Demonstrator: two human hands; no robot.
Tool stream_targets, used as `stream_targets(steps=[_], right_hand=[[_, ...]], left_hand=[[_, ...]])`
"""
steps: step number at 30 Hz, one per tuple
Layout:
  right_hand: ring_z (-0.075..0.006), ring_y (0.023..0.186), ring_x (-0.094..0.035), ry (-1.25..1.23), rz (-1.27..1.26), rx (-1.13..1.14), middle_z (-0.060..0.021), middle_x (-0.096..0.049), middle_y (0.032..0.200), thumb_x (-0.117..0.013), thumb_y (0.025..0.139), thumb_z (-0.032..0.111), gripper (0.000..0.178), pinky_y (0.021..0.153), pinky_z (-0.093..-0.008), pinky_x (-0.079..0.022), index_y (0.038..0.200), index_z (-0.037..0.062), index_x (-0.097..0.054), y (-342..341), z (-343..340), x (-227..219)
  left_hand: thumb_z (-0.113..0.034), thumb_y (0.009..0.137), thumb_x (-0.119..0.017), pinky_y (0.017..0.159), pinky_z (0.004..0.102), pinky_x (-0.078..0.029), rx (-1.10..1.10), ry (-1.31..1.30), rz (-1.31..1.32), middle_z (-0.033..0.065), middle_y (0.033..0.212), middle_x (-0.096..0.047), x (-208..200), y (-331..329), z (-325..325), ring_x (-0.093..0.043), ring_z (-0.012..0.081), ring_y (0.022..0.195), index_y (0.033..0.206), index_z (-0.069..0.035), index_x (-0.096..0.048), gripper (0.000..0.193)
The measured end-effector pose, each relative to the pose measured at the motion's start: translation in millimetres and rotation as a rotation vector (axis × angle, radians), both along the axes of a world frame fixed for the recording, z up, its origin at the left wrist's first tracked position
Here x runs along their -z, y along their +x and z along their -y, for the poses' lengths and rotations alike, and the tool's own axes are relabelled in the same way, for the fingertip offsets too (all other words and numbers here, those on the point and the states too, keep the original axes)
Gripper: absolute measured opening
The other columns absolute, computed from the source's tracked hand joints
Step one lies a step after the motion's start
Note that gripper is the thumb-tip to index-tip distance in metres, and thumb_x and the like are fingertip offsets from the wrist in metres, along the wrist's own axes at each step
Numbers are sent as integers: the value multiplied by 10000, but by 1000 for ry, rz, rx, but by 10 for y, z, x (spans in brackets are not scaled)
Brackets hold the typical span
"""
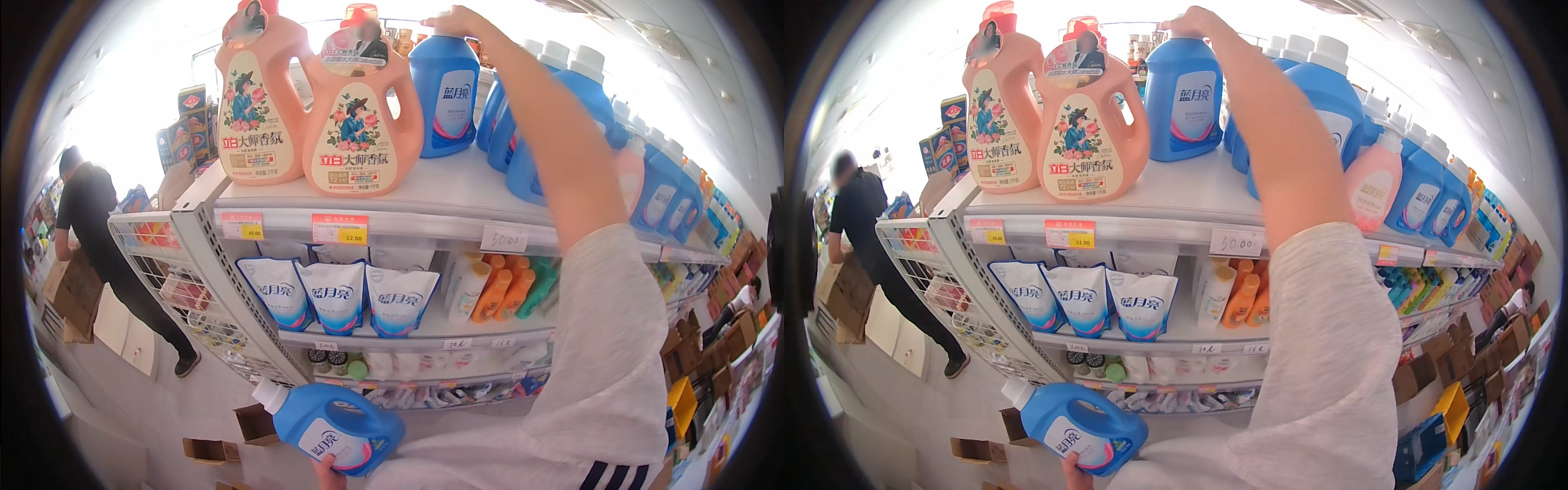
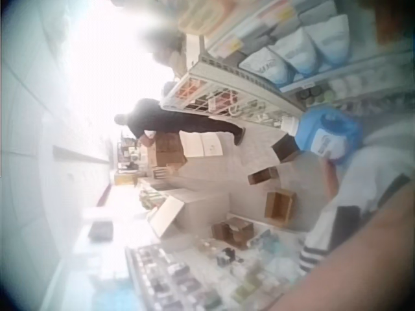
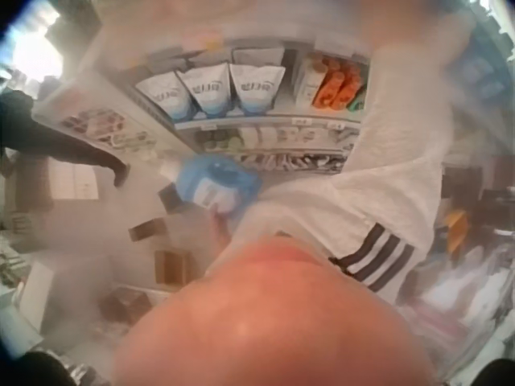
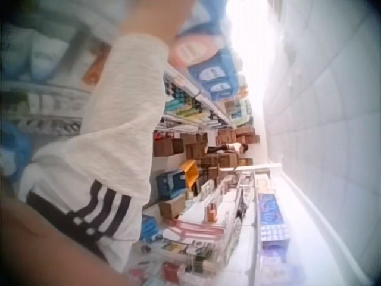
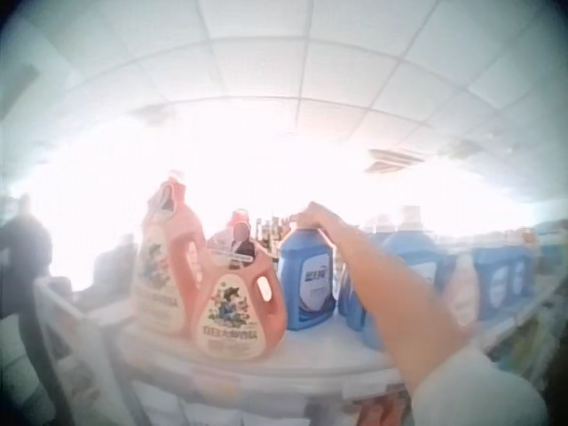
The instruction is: The person restocks cleaning products on store shelves. They remove white and blue plastic bottles from cardboard boxes and place them on the shelves, arranging them in rows.
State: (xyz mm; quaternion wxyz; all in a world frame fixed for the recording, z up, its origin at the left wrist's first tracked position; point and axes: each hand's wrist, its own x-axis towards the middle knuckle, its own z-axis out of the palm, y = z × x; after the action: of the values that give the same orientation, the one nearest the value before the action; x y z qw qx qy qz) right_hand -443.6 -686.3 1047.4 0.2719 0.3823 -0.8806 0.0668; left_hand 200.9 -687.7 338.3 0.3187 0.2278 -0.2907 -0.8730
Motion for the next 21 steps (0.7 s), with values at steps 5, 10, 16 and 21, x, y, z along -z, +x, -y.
stream_targets(steps=[5,10,16,21], right_hand=[[-243,849,-642,-254,404,-428,-109,-668,959,-715,786,370,413,714,-390,-548,1073,74,-681,348,-344,160],[-272,731,-642,-242,418,85,-184,-661,895,-764,717,468,561,599,-379,-551,969,-25,-672,1081,-397,103],[-335,988,-649,-303,-121,153,-241,-665,1032,-752,629,617,778,853,-386,-528,1015,-52,-662,371,239,241],[-317,995,-637,166,-236,111,-178,-681,1027,-599,738,673,650,874,-370,-508,1035,104,-703,-377,199,1]], left_hand=[[-380,831,-568,1037,459,-409,-51,-3,20,155,1328,-508,12,11,-130,-510,319,1205,1372,-1,-366,692],[-319,812,-598,1026,461,-423,-101,61,17,166,1300,-528,-47,-108,-232,-531,323,1181,1356,11,-376,674],[-274,793,-610,1009,467,-440,-217,55,16,176,1274,-541,77,0,-124,-537,325,1172,1342,21,-385,662],[-249,787,-611,1000,466,-449,-200,5,41,178,1268,-544,-31,52,-231,-537,325,1173,1340,22,-386,657]])
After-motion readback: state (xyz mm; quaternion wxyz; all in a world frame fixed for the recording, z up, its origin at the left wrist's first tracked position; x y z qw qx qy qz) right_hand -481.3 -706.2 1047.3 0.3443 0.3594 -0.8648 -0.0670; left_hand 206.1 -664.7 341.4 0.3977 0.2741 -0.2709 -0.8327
